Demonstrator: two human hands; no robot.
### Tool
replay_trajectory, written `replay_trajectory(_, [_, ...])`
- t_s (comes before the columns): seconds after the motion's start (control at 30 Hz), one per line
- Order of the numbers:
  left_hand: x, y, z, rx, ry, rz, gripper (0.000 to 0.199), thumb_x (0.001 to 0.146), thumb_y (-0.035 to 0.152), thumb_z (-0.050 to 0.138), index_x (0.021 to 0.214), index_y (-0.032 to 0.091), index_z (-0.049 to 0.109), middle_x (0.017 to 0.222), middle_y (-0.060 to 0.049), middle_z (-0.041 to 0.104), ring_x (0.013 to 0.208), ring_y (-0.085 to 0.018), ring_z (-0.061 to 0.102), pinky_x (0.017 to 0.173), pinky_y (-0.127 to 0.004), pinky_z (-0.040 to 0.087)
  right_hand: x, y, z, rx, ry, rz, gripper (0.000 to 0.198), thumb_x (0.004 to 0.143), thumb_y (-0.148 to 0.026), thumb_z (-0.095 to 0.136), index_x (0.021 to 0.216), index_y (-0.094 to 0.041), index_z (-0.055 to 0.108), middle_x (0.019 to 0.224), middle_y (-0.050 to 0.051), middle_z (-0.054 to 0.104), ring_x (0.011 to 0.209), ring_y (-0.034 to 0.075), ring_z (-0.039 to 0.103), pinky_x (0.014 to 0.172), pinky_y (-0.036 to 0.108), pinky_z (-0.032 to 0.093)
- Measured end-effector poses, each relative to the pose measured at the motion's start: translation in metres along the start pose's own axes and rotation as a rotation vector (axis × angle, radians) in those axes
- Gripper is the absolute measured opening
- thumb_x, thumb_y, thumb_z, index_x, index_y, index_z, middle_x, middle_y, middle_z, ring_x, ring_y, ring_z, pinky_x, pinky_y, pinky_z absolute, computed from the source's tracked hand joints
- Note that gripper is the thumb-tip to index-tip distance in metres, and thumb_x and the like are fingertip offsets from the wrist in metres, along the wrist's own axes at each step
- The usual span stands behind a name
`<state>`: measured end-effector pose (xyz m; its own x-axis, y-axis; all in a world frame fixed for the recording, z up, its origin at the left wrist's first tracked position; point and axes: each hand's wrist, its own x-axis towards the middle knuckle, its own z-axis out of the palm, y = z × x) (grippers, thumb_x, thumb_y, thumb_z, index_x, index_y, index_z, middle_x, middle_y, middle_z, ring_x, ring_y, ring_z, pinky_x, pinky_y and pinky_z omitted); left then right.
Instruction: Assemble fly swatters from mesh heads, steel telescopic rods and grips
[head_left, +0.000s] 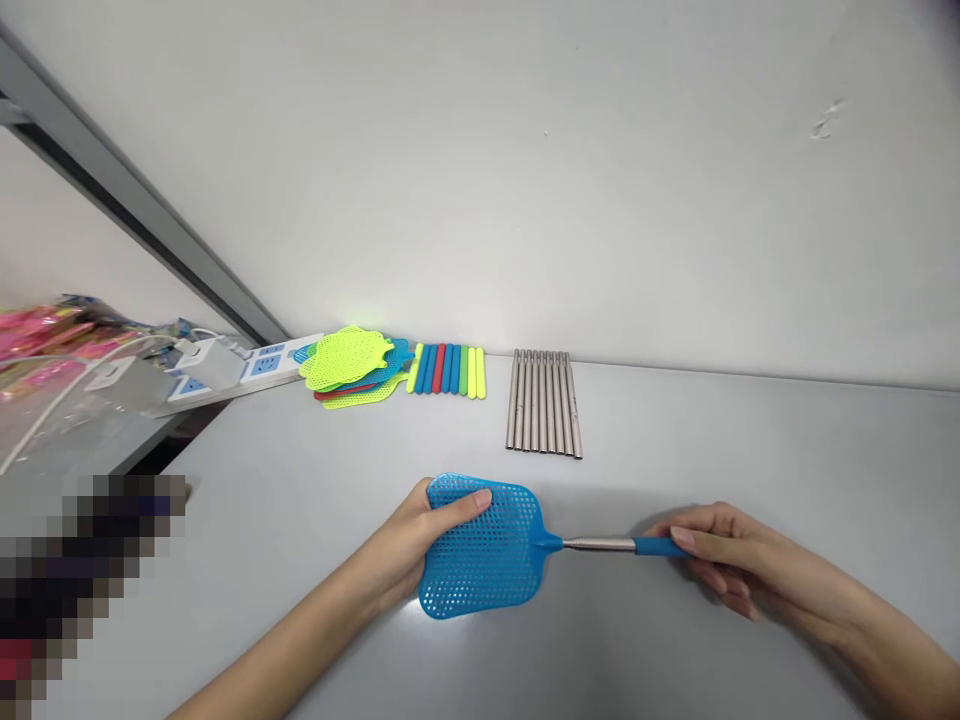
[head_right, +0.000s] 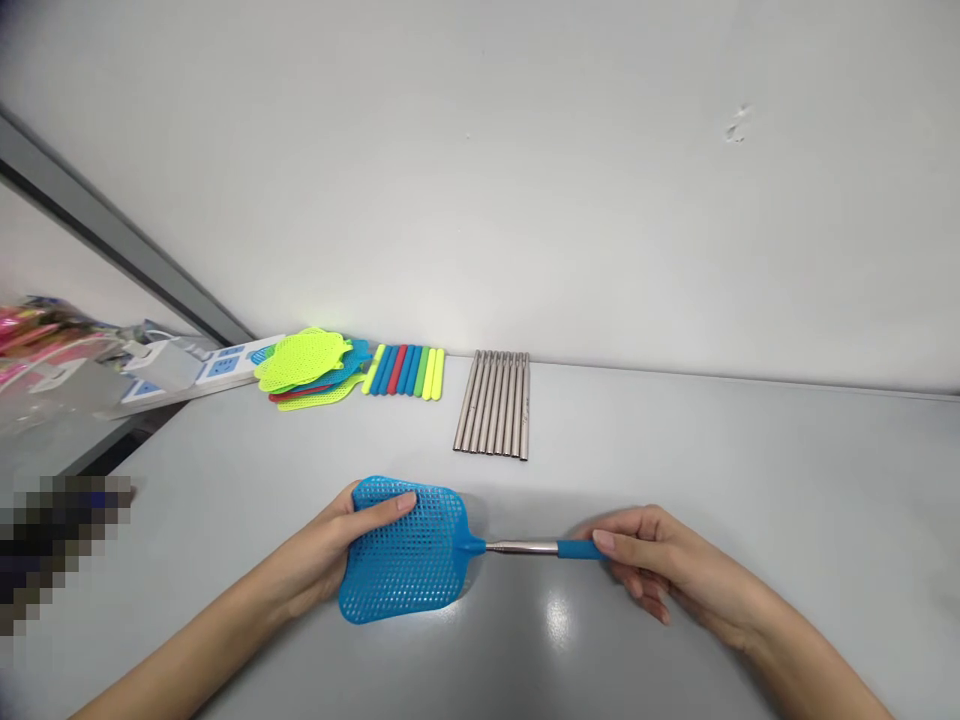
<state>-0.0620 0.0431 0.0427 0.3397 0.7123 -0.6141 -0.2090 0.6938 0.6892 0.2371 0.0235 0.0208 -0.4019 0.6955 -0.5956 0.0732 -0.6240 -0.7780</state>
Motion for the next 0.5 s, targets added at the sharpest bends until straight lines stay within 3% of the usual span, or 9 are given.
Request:
replay_trajectory(0.2, [0.004, -0.002, 0.002, -0.091, -0.068, 0.067, 0.021, 0.074, 0.030, 0.058, 0.081, 0.012, 0.065, 0.078, -0.009, 0.067, 0.071, -0.019, 0.062, 0.071, -0.032, 0.047, -0.007, -0.006, -0.012, 0.115, 0.091, -0.061, 0.037, 0.080, -0.039, 0.044, 0.101, -0.013, 0.061, 0.049, -0.002, 0.044, 0.038, 0.006, 0.031, 0.032, 0.015, 0.031])
replay_trajectory(0.5, [0.007, -0.003, 0.001, -0.161, 0.020, 0.061, 0.024, 0.074, 0.033, 0.057, 0.087, 0.014, 0.063, 0.081, -0.008, 0.066, 0.072, -0.019, 0.062, 0.070, -0.033, 0.047, -0.002, -0.001, -0.012, -0.063, -0.044, -0.086, 0.036, 0.079, -0.032, 0.052, 0.108, -0.012, 0.057, 0.064, 0.004, 0.057, 0.046, 0.008, 0.042, 0.042, 0.020, 0.040])
